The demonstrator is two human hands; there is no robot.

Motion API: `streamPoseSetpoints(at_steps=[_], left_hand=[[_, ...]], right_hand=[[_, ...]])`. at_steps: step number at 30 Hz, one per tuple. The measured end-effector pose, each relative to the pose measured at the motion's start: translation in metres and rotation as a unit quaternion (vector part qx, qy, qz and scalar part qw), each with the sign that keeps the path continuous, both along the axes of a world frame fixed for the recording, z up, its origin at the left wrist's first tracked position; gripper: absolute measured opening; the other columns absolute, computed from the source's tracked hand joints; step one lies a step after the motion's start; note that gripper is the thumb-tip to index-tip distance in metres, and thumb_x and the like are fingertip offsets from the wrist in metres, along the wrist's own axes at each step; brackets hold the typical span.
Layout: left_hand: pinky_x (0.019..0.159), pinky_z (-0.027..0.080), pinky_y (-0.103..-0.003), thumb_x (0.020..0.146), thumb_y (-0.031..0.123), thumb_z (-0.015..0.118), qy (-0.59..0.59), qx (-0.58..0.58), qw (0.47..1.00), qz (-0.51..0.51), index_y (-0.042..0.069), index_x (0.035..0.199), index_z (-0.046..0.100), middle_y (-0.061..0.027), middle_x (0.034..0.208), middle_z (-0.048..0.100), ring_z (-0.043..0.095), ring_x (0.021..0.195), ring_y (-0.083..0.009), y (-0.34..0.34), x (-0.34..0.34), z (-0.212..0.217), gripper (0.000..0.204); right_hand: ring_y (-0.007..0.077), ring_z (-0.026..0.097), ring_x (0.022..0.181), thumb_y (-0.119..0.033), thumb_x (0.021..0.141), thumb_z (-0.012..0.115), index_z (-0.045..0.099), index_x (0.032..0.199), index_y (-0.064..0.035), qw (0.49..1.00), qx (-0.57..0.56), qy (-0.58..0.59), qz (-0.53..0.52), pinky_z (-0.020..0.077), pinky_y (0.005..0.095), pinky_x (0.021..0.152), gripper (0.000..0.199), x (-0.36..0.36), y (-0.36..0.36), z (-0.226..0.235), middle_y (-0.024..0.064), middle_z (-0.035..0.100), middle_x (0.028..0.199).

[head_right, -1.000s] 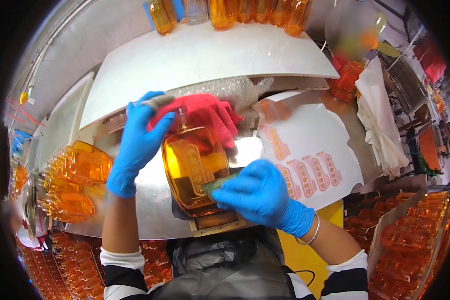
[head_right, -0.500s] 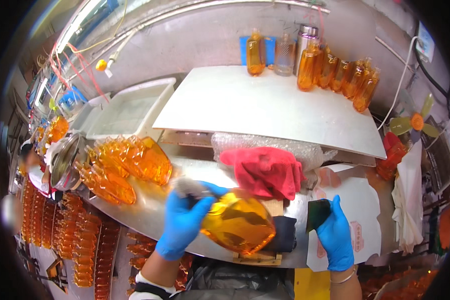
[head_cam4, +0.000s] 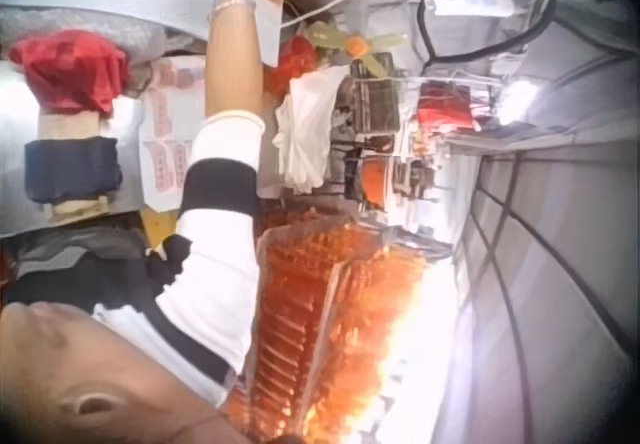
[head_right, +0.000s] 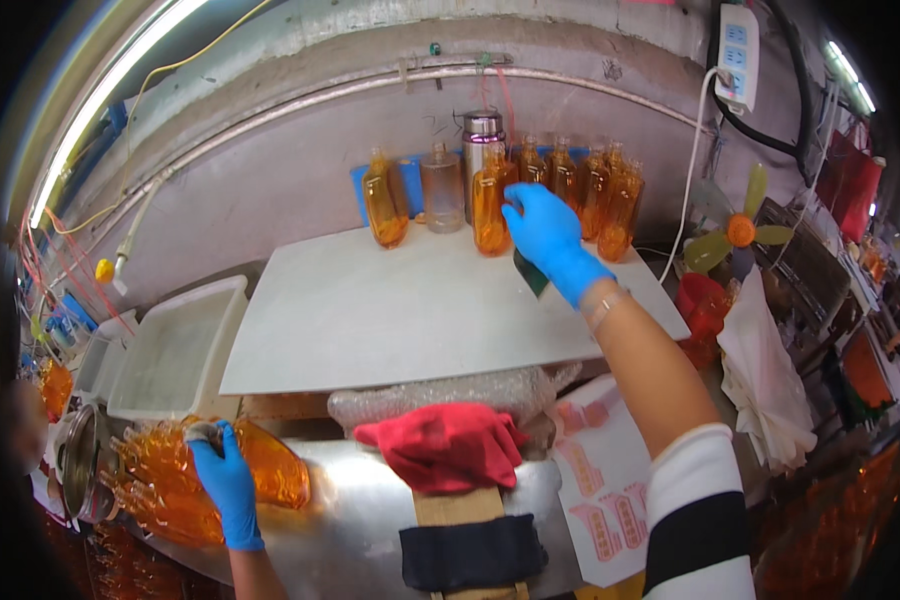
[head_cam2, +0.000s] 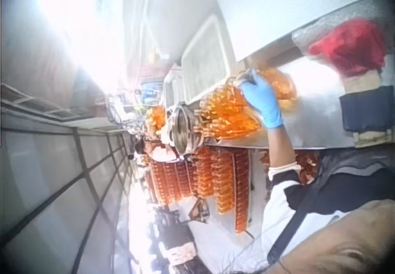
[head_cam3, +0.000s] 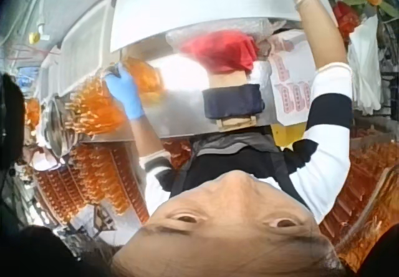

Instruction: The person repeatedly picks up amber-colored bottles, applies a rectangular label to the front, smooths it with a cloth, and places the bottle on a stainless steel counter. The process is repeated for multiple bottles in a continuous loop.

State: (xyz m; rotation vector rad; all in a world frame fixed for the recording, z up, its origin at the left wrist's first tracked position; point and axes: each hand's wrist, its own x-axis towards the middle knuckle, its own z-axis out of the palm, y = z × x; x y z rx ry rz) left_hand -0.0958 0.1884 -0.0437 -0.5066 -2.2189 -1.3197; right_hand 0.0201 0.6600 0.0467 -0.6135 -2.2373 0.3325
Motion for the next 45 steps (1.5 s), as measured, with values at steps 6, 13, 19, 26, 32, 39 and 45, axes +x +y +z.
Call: streamPoseSetpoints(at_steps=[6, 13, 19, 26, 32, 39, 45], left_hand=[[0.103, 0.030, -0.037, 0.084, -0.001, 0.052, 0.096, -0.074, 0.992, 0.047, -0.005, 0.124, 0.039, -0.0187, 0.126, 0.044, 0.043, 0.119, -0.0266, 0.002, 0.024, 0.013, 0.042], [0.100, 0.033, -0.041, 0.079, -0.009, 0.045, 0.081, -0.038, 0.975, -0.204, -0.002, 0.118, 0.045, -0.0181, 0.119, 0.049, 0.048, 0.113, -0.0287, 0.022, 0.077, 0.017, 0.040], [0.096, 0.037, -0.040, 0.078, 0.004, 0.057, -0.032, 0.024, 0.922, -0.386, -0.002, 0.116, 0.049, -0.0162, 0.114, 0.054, 0.051, 0.109, -0.0284, 0.066, 0.110, 0.034, 0.039], [0.099, 0.037, -0.037, 0.073, 0.023, 0.068, -0.467, 0.228, 0.625, -0.583, 0.005, 0.141, 0.017, -0.0137, 0.133, 0.037, 0.043, 0.119, -0.0254, 0.115, 0.173, 0.042, 0.086], [0.102, 0.031, -0.032, 0.079, -0.001, 0.057, -0.349, 0.226, 0.810, -0.415, 0.005, 0.139, 0.026, -0.0094, 0.139, 0.033, 0.039, 0.123, -0.0206, 0.097, 0.184, -0.033, 0.068], [0.083, 0.047, -0.033, 0.083, -0.001, 0.053, -0.315, 0.196, 0.838, -0.400, 0.009, 0.138, 0.030, -0.0074, 0.133, 0.039, 0.046, 0.110, -0.0187, 0.091, 0.173, -0.053, 0.060], [0.070, 0.054, -0.032, 0.086, 0.006, 0.053, -0.310, 0.172, 0.855, -0.378, 0.015, 0.138, 0.028, -0.0078, 0.118, 0.048, 0.057, 0.091, -0.0172, 0.093, 0.175, -0.057, 0.058]], right_hand=[[0.0349, 0.055, 0.103, -0.030, 0.084, 0.055, 0.054, 0.114, -0.0086, 0.995, 0.017, -0.050, -0.089, 0.0448, 0.0412, 0.087, 0.037, -0.096, 0.083, 0.034, 0.0153, 0.058, 0.110], [0.0253, 0.063, 0.088, -0.016, 0.083, 0.061, 0.061, 0.100, -0.0093, 0.977, -0.055, 0.181, 0.103, 0.0484, 0.0321, 0.076, 0.018, -0.040, 0.024, 0.004, 0.0103, 0.065, 0.097], [0.0140, 0.060, 0.087, -0.013, 0.085, 0.059, 0.061, 0.101, -0.0020, 0.891, -0.126, 0.162, 0.404, 0.0472, 0.0250, 0.078, 0.019, 0.078, -0.093, 0.084, 0.0048, 0.064, 0.096], [0.0142, 0.060, 0.087, -0.018, 0.087, 0.057, 0.060, 0.107, -0.0018, 0.750, -0.539, 0.014, 0.383, 0.0474, 0.0276, 0.079, 0.026, 0.139, -0.176, -0.001, 0.0070, 0.065, 0.092], [0.0305, 0.062, 0.086, -0.011, 0.082, 0.048, 0.059, 0.113, -0.0154, 0.980, 0.000, -0.196, -0.014, 0.0508, 0.0352, 0.073, 0.033, 0.255, -0.082, -0.172, 0.0127, 0.061, 0.106], [0.0341, 0.061, 0.082, -0.007, 0.079, 0.047, 0.055, 0.117, -0.0150, 0.941, -0.078, -0.318, -0.091, 0.0495, 0.0415, 0.072, 0.040, 0.286, -0.086, -0.180, 0.0147, 0.060, 0.106], [0.0347, 0.060, 0.078, -0.010, 0.077, 0.051, 0.059, 0.110, -0.0120, 0.892, -0.092, -0.368, -0.247, 0.0487, 0.0423, 0.070, 0.034, 0.346, -0.112, -0.178, 0.0145, 0.063, 0.094]])
